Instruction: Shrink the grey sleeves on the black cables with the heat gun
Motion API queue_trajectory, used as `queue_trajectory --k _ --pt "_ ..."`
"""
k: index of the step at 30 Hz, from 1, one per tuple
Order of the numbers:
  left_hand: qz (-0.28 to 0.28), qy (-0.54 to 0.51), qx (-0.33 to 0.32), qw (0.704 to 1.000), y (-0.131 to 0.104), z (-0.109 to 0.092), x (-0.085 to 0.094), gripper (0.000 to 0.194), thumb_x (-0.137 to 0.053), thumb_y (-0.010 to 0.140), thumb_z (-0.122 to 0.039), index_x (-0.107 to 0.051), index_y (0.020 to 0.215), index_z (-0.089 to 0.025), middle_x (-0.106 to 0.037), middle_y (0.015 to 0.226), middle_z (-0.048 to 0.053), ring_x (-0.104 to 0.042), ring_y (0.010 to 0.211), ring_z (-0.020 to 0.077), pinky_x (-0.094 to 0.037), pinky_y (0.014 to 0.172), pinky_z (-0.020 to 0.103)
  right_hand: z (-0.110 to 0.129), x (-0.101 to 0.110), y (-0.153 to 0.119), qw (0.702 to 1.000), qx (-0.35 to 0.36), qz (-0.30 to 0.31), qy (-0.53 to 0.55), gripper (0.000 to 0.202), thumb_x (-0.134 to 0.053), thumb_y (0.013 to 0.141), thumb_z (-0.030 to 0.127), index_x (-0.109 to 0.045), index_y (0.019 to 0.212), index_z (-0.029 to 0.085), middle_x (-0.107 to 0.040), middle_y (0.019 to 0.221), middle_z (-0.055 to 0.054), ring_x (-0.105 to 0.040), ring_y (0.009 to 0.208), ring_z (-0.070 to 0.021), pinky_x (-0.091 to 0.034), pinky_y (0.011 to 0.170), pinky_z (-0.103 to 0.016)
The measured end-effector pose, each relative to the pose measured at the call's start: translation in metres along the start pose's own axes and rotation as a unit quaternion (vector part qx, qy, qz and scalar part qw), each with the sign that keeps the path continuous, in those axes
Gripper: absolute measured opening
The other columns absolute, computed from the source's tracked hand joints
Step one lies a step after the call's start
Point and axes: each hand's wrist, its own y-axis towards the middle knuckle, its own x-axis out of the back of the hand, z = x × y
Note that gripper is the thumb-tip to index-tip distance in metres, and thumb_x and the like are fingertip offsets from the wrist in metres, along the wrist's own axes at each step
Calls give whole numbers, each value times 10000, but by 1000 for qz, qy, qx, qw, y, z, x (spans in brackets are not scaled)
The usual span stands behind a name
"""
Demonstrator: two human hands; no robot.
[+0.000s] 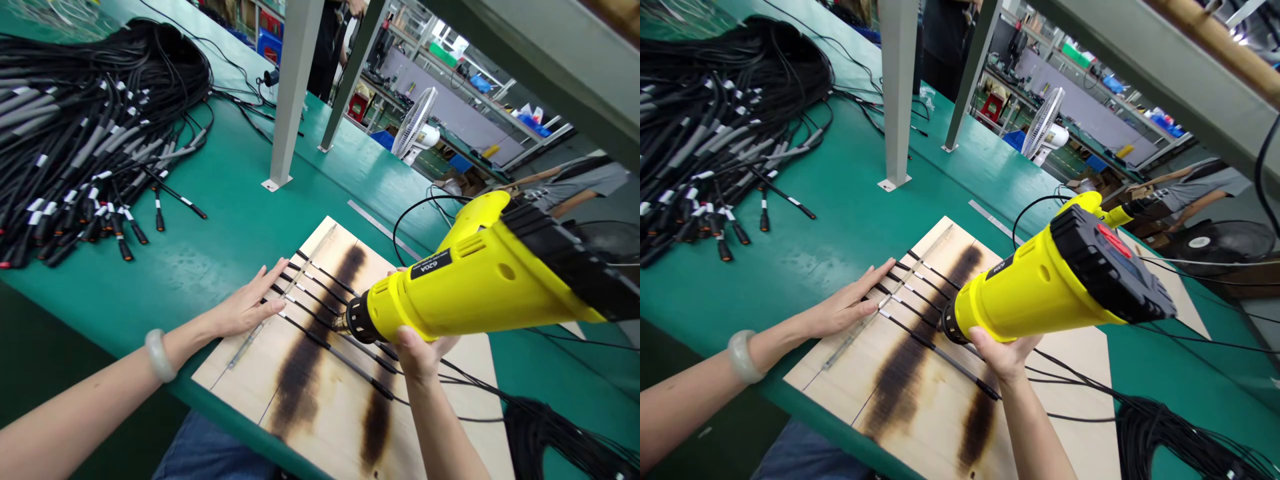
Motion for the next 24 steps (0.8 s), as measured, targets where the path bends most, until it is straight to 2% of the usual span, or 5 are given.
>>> queue_trajectory --k 8,15,24 --pt "4 -12 4 1000 1 -1 1 916 -187 821 -774 37 1500 -200 -12 1544 82 -29 1408 315 -55 1152 504 -3 3 0 1000 4 14 5 667 -794 596 307 -542 1209 233 -649 1084 -87 -635 1005 -275 -573 795 -422" --pt "7 -20 15 1000 0 -3 2 951 -194 807 -789 5 1503 -172 -8 1542 97 -8 1405 327 -42 1147 512 -4 -3 4 1000 -9 9 -15 685 -800 570 372 -536 1185 225 -650 1063 -97 -639 978 -276 -577 755 -418" --pt "9 -12 16 1000 1 -3 1 925 -189 816 -781 14 1502 -195 1 1546 83 -31 1408 323 -53 1152 506 -1 -14 11 1000 3 12 -9 674 -801 581 371 -534 1186 242 -635 1095 -87 -632 1003 -275 -574 783 -438"
